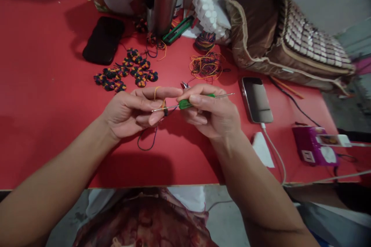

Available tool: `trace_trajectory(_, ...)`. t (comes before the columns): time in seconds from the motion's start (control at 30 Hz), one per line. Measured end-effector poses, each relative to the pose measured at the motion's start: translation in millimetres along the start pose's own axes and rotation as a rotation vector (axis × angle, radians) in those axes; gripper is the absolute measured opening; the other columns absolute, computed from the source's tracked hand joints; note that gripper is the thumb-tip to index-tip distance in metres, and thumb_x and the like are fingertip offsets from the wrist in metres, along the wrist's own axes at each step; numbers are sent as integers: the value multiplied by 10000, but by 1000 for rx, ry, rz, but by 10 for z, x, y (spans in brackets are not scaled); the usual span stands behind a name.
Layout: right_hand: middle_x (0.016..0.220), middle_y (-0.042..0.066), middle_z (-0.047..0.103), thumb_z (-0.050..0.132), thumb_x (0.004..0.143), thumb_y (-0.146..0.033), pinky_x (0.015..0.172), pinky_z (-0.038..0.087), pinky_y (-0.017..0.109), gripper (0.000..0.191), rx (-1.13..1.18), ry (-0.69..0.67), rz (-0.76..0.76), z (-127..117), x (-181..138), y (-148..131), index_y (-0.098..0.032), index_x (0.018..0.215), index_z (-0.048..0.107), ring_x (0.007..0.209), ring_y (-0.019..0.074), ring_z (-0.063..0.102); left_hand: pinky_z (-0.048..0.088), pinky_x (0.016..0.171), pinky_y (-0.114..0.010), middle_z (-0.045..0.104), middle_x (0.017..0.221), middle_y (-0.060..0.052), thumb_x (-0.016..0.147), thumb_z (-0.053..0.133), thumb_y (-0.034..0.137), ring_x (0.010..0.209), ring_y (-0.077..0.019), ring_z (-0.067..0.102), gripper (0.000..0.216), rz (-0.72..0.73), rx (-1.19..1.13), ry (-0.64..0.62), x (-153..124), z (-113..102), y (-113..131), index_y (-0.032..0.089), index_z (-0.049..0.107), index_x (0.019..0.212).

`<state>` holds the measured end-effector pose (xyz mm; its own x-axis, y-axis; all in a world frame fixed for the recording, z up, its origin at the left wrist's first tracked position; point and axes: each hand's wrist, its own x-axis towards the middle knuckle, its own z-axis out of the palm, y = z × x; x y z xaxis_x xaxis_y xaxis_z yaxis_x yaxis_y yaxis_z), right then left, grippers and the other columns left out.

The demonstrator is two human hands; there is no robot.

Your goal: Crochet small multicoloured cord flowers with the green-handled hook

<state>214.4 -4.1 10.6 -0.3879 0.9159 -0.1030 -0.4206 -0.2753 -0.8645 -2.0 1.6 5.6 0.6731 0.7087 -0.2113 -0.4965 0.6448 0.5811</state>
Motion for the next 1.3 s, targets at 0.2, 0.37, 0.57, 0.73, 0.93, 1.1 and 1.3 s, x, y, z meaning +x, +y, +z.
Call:
trace_trajectory(0.2, 625, -59, 653, 972, 901, -407, 430, 351, 207, 176, -6, 148, -243, 163, -23, 202, -251, 933, 896, 445, 41, 404, 271, 460, -154, 658, 585, 3, 876, 728, 35, 422, -44, 306, 344, 164, -12, 77, 21, 52, -32, 163, 893, 1150)
trace_trajectory(0.37, 711, -57, 680, 880, 1012, -442, 504, 465, 250, 184, -166, 236, -426, 227, -50, 331, -264, 1051, 859, 480, 61, 491, 222, 444, -174, 675, 609, 22, 949, 729, 64, 442, -49, 275, 317, 347, -3, 137, 23, 143, -52, 213, 903, 1168)
trace_trajectory(0.57, 738, -51, 703, 861, 1033, -444, 509, 505, 260, 184, -240, 269, -452, 211, -58, 377, -269, 1089, 853, 500, 76, 543, 169, 448, -221, 674, 568, 0, 929, 714, 30, 476, -83, 306, 371, 434, 101, 245, 24, 187, -72, 252, 959, 1097)
trace_trajectory(0.73, 710, -52, 662, 827, 1062, -453, 494, 465, 278, 189, -390, 302, -480, 221, -106, 352, -265, 1070, 846, 499, 88, 525, 217, 475, -206, 687, 610, 12, 939, 730, 32, 509, -65, 425, 360, 481, 221, 266, 19, 183, -92, 251, 946, 1126)
trace_trajectory(0.93, 1150, 56, 821, 787, 1086, -494, 918, 626, 446, 237, -755, 295, -506, 247, -223, 485, -415, 1309, 792, 1077, 277, 783, 277, 446, -151, 642, 580, 6, 934, 615, -32, 440, -47, 315, 400, 401, 3, 331, 57, 233, -112, 209, 922, 1022)
trace_trajectory(1.1, 1258, 83, 810, 902, 964, -588, 948, 647, 487, 427, -782, 235, -475, 222, -225, 562, -452, 1346, 766, 1244, 375, 761, 310, 439, -179, 573, 576, 33, 956, 530, -37, 389, -57, 317, 451, 269, -178, 392, 58, 247, -97, 183, 877, 1142)
trace_trajectory(1.3, 932, 36, 772, 737, 1115, -457, 819, 629, 459, 211, -705, 274, -613, 177, -173, 504, -375, 1281, 839, 752, 218, 719, 264, 407, -178, 471, 515, 42, 981, 441, -40, 362, -70, 292, 478, 183, -232, 400, 42, 271, 4, 158, 850, 1128)
